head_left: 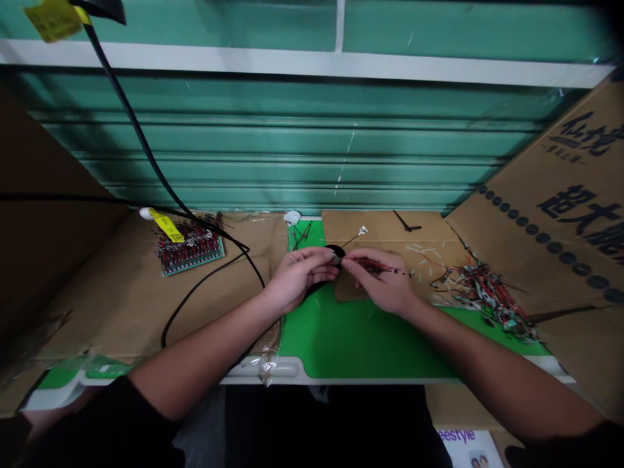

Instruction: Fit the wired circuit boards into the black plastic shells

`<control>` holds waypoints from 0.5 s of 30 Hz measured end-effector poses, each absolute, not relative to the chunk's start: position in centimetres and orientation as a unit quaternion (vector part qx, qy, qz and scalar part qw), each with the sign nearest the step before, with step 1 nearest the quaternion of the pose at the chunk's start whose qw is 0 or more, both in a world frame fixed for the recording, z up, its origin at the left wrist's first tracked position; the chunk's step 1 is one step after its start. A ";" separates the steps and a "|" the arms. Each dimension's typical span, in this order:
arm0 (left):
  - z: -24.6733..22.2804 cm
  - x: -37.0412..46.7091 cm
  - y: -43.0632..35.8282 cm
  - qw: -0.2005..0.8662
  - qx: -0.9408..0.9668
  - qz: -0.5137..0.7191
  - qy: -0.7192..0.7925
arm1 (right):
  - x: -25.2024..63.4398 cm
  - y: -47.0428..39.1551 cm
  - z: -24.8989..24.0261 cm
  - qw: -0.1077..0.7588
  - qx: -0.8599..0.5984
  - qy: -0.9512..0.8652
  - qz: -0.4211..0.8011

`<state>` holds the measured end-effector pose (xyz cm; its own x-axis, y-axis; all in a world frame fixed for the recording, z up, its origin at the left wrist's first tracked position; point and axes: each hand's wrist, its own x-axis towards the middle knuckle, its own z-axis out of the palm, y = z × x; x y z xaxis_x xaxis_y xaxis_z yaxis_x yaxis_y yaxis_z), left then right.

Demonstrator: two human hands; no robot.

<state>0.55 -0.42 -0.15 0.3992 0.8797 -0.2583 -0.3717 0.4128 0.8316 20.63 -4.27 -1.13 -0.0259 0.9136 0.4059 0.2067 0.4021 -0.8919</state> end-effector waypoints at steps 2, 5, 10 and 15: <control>-0.2 0.6 -0.4 0.759 0.346 0.416 0.362 | 20.6 -4.3 -1.1 0.538 -0.435 -0.641 0.334; -0.1 0.6 -0.4 0.755 0.348 0.424 0.359 | 20.7 -4.3 -1.1 0.532 -0.435 -0.631 0.359; 0.2 0.6 -0.6 0.758 0.364 0.416 0.345 | 20.9 -4.2 -1.0 0.546 -0.444 -0.578 0.413; 0.3 0.5 -0.7 0.762 0.376 0.398 0.345 | 21.2 -4.1 -0.8 0.551 -0.437 -0.578 0.413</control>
<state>0.46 -0.73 0.26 0.4450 0.8664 -0.2266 -0.3478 0.4004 0.8478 21.19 -4.08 -0.79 -0.0108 0.9610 0.2763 0.0494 0.2765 -0.9597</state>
